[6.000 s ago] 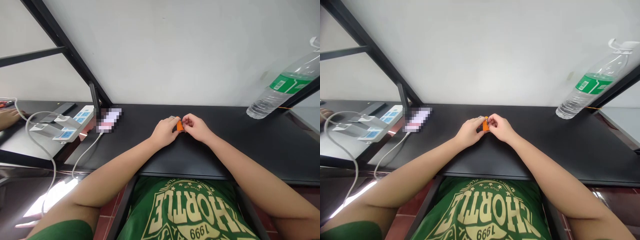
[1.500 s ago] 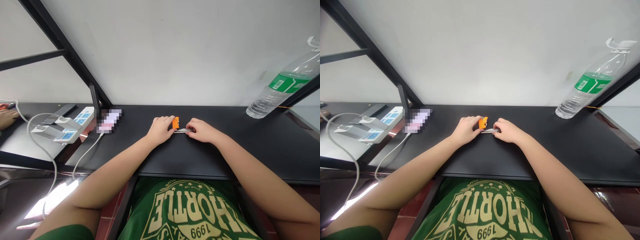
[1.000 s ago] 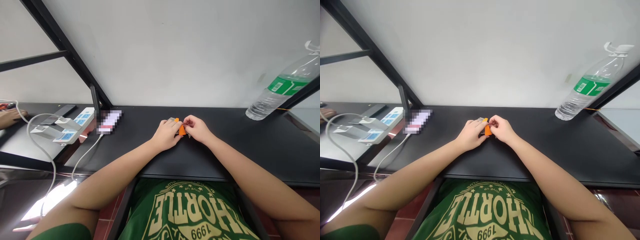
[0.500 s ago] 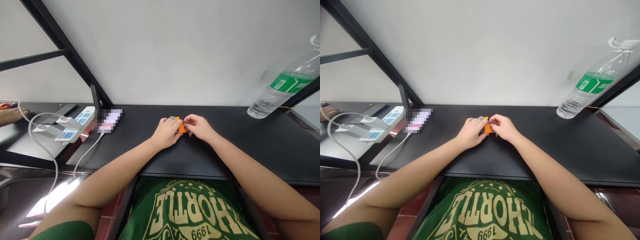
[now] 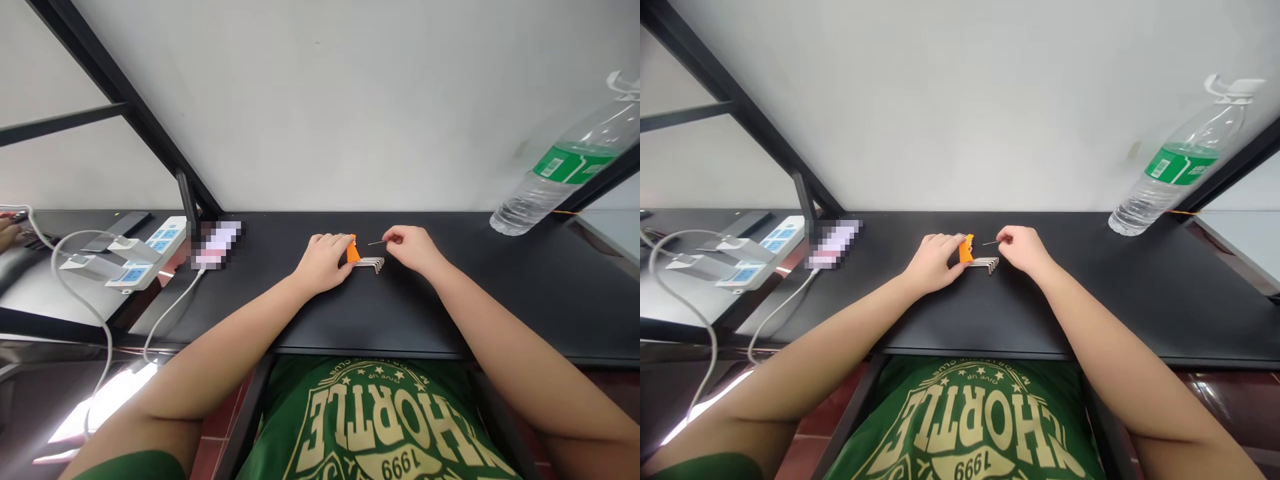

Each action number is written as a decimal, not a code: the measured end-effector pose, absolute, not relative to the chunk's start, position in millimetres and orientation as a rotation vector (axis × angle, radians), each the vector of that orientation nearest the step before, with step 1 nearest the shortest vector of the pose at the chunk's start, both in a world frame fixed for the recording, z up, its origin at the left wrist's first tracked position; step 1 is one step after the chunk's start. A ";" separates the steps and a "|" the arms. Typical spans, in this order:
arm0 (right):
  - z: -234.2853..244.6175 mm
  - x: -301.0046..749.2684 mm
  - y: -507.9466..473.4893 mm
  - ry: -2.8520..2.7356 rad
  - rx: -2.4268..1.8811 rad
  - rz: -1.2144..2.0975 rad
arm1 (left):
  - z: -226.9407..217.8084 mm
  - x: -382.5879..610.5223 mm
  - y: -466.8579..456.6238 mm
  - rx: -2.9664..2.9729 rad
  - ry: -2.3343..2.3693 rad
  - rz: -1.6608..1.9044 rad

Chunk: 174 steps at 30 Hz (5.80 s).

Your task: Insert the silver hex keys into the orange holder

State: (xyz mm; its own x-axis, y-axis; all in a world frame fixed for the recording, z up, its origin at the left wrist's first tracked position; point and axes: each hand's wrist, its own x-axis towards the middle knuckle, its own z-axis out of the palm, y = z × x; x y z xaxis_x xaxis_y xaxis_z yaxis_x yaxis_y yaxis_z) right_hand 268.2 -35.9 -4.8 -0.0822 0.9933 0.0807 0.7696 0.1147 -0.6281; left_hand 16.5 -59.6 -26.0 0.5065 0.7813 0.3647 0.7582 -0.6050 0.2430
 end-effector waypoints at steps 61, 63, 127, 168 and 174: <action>13.3 270.7 -63.1 -2.292 -1.142 0.368 | -43.9 -0.6 -47.7 2.211 1.189 1.092; 14.3 271.3 -63.1 -2.295 -1.115 0.357 | -44.2 -1.2 -47.6 2.225 1.196 1.085; 14.6 257.3 -71.3 -2.028 -1.263 0.649 | -38.5 0.3 -42.2 2.410 1.375 1.075; -5.5 227.3 -69.3 -1.418 -1.062 1.600 | -34.7 14.4 -58.9 2.357 1.243 1.081; -9.8 223.7 -69.6 -1.190 -1.026 1.712 | -32.4 20.5 -61.5 2.702 1.303 1.014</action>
State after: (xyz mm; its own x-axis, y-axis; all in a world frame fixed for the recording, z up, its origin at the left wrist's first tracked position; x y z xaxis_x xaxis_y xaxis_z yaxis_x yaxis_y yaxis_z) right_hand 223.7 -69.6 -9.8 -0.3560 0.9181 -0.1740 -0.1568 -0.2423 -0.9575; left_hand 20.5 -61.5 -32.4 0.4562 0.6941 0.5569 0.7102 -0.6611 0.2422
